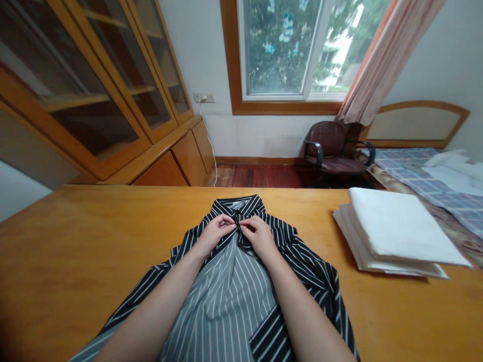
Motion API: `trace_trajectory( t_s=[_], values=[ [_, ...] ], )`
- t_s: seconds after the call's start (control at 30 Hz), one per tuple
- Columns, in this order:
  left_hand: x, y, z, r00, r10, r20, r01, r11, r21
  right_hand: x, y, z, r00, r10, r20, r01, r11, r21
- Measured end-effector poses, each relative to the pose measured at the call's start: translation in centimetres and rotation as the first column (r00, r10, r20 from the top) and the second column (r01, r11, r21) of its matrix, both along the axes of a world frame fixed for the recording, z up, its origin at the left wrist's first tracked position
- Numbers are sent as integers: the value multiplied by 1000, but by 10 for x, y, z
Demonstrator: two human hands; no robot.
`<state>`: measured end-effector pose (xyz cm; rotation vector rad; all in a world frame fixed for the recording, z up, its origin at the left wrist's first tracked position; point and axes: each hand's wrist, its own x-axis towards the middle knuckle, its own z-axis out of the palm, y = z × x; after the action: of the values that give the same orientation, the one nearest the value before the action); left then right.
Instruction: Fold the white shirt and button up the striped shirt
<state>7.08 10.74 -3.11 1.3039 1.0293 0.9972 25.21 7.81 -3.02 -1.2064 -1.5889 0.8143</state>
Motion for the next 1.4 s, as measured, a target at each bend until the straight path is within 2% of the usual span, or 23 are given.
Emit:
trace_trajectory(
  t_s=[0.5, 0.77, 1.2, 1.4],
  values=[
    [1, 0, -5, 998, -12, 54, 11, 1000, 26, -1, 1, -3, 1000, 4, 26, -5, 1000, 15],
    [1, 1, -7, 1000, -10, 8, 10, 997, 79, -2, 1, -2, 1000, -2, 17, 2, 1000, 11],
    [-1, -2, 2, 989, -13, -148, 32, 992, 124, -5, 0, -1, 998, -27, 60, 24, 999, 41],
    [0, -1, -1, 996, -27, -86, 36, 994, 101, -5, -1, -3, 997, -36, 69, 32, 998, 53]
  ],
)
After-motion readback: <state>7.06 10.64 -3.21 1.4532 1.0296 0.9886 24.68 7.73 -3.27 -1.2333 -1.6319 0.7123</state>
